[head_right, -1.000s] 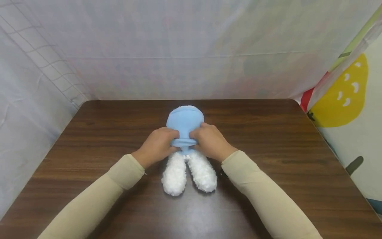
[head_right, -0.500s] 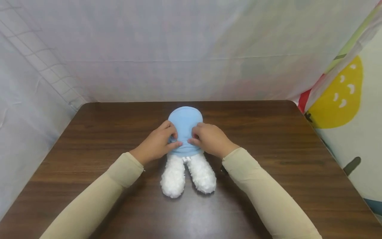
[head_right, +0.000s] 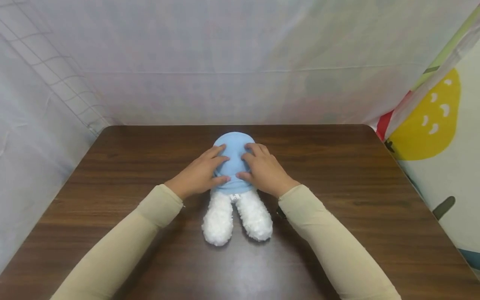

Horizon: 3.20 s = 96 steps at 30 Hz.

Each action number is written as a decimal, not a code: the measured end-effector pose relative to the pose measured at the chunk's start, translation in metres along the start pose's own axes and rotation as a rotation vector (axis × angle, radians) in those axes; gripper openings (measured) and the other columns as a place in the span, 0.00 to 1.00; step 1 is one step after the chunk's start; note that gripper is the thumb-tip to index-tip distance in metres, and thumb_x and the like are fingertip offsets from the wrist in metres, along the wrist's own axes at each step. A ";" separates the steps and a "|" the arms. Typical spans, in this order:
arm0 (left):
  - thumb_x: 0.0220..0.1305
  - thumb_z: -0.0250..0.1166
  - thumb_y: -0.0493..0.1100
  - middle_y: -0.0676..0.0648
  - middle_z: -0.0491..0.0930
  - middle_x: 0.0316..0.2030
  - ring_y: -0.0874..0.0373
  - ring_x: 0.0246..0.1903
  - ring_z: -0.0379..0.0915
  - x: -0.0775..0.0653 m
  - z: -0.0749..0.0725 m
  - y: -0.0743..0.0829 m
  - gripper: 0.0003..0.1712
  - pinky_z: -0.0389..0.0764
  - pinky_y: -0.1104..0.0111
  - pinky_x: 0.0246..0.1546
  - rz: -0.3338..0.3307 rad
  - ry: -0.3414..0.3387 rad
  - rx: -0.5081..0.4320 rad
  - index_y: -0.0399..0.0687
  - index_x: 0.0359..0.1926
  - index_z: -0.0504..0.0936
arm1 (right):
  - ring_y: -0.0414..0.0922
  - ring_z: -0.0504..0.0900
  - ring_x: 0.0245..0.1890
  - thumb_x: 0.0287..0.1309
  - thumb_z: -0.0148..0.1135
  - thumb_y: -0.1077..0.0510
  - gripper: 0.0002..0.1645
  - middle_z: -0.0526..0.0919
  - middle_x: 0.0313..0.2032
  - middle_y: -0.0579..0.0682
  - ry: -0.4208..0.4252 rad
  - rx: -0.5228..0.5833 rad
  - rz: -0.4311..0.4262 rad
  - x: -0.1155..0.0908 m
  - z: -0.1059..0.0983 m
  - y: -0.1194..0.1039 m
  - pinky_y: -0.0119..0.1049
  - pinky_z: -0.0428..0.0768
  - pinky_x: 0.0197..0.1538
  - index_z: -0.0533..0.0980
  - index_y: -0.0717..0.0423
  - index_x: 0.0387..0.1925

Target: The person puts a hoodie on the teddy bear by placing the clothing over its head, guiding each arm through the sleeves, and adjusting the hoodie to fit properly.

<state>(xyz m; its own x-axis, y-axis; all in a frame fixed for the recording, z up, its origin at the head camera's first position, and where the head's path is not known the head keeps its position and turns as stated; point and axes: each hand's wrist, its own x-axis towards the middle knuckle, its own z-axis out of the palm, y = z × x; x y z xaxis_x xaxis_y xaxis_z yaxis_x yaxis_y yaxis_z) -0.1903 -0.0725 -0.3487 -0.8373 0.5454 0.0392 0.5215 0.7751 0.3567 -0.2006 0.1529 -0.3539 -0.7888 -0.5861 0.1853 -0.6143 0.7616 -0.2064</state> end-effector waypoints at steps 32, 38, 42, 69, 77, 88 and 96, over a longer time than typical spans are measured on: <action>0.65 0.67 0.56 0.54 0.69 0.23 0.58 0.27 0.67 -0.001 0.016 0.003 0.22 0.73 0.65 0.31 0.106 0.260 0.177 0.51 0.23 0.70 | 0.52 0.76 0.36 0.63 0.66 0.59 0.13 0.76 0.31 0.51 0.175 -0.072 -0.108 -0.004 0.010 -0.010 0.48 0.75 0.43 0.71 0.55 0.27; 0.65 0.66 0.57 0.54 0.69 0.23 0.57 0.28 0.67 -0.003 0.017 0.000 0.21 0.71 0.66 0.31 0.101 0.267 0.175 0.51 0.25 0.70 | 0.50 0.73 0.33 0.63 0.66 0.58 0.13 0.72 0.30 0.50 0.158 -0.063 -0.084 -0.003 0.012 -0.010 0.45 0.73 0.37 0.70 0.54 0.28; 0.67 0.65 0.56 0.55 0.67 0.19 0.58 0.30 0.69 -0.006 0.021 -0.002 0.21 0.70 0.66 0.31 0.103 0.270 0.155 0.52 0.25 0.67 | 0.50 0.72 0.32 0.63 0.66 0.58 0.13 0.72 0.31 0.50 0.161 -0.065 -0.084 -0.003 0.013 -0.010 0.44 0.73 0.35 0.70 0.54 0.29; 0.66 0.64 0.59 0.55 0.70 0.24 0.58 0.27 0.65 -0.002 0.024 -0.005 0.19 0.69 0.65 0.30 0.071 0.246 0.133 0.51 0.35 0.70 | 0.48 0.72 0.35 0.64 0.65 0.57 0.13 0.71 0.31 0.47 0.114 0.005 -0.062 -0.003 0.011 -0.008 0.43 0.71 0.35 0.69 0.52 0.30; 0.66 0.65 0.56 0.54 0.68 0.19 0.57 0.23 0.64 -0.003 0.023 0.000 0.19 0.66 0.66 0.24 0.095 0.249 0.131 0.52 0.30 0.67 | 0.46 0.70 0.31 0.63 0.65 0.61 0.14 0.72 0.29 0.47 0.116 0.058 -0.063 -0.005 0.012 -0.006 0.41 0.71 0.34 0.67 0.52 0.28; 0.66 0.67 0.54 0.48 0.71 0.40 0.54 0.38 0.68 -0.011 0.010 0.013 0.20 0.73 0.65 0.37 0.125 0.381 0.119 0.44 0.47 0.77 | 0.48 0.72 0.35 0.64 0.66 0.56 0.12 0.73 0.37 0.52 0.197 0.036 -0.060 -0.014 0.001 -0.002 0.43 0.74 0.39 0.74 0.60 0.38; 0.63 0.70 0.49 0.53 0.73 0.34 0.60 0.34 0.69 -0.035 0.012 0.007 0.11 0.74 0.69 0.33 0.229 0.321 0.072 0.48 0.35 0.80 | 0.47 0.71 0.34 0.62 0.68 0.57 0.11 0.72 0.33 0.50 0.304 0.071 -0.141 -0.020 0.002 -0.003 0.41 0.73 0.37 0.73 0.57 0.34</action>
<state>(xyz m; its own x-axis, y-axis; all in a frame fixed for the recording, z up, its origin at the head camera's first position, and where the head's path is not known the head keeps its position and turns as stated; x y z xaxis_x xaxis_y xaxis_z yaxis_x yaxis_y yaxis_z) -0.1556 -0.0820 -0.3584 -0.7011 0.5877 0.4038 0.7010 0.6720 0.2390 -0.1829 0.1616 -0.3584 -0.6606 -0.5664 0.4928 -0.7251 0.6515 -0.2231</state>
